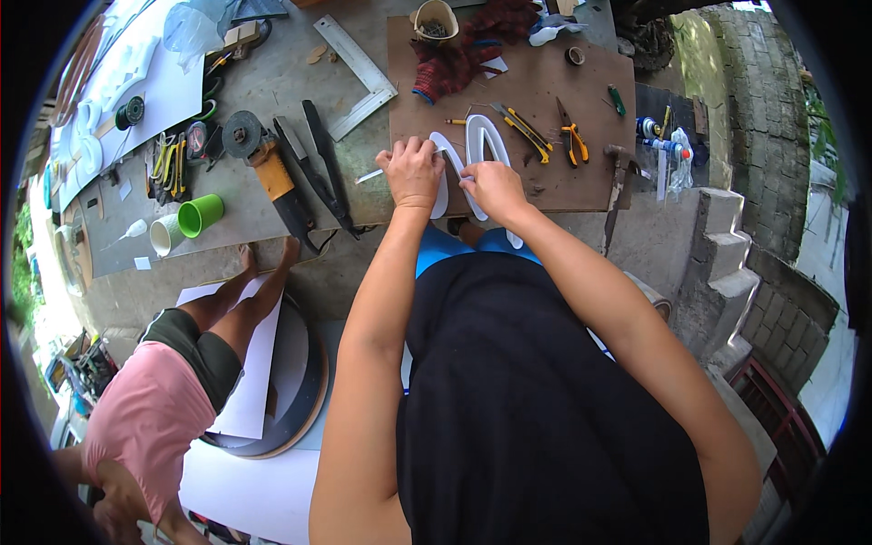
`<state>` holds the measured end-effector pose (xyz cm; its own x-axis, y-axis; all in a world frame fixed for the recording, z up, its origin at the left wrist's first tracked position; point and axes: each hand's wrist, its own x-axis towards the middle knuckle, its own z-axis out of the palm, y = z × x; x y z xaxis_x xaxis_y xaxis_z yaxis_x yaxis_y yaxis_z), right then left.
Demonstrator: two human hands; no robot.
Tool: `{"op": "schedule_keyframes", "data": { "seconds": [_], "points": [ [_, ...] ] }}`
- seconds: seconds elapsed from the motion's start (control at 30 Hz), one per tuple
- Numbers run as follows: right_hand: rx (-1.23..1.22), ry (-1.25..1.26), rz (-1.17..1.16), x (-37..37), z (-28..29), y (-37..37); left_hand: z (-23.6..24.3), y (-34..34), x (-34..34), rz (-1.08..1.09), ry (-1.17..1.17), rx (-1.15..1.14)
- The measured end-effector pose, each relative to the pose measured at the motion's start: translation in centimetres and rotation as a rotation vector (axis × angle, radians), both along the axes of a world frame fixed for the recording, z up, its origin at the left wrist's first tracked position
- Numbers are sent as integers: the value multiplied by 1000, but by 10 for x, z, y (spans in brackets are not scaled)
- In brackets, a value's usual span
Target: Fabricating a 3D channel letter by attaching a side wall strip to a letter face using glue.
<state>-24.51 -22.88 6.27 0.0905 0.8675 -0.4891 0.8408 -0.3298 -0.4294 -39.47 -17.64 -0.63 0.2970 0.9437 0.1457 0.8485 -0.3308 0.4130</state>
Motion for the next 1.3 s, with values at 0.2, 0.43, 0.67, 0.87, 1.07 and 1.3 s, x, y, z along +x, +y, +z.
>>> {"op": "schedule_keyframes", "data": {
  "seconds": [0.2, 0.43, 0.67, 0.87, 1.07, 1.3],
  "points": [
    [-23, -5, -5, 0, 3, 3, -2, 0, 0, -8, 6, 11],
    [-14, 15, 14, 1, 3, 4, -4, -1, -3, 17, 41, -37],
    [13, 0, 39, 1, 1, 4, 1, -3, 2, 56, 37, -30],
    [-7, -4, 44, 1, 3, 6, -4, -2, 1, 54, 47, -12],
    [-4, -3, 46, 3, -4, 6, -7, -2, 1, 52, 30, 16],
    [-23, -7, 61, 3, -1, 7, -7, -1, 1, 66, 4, 24]
  ]
}}
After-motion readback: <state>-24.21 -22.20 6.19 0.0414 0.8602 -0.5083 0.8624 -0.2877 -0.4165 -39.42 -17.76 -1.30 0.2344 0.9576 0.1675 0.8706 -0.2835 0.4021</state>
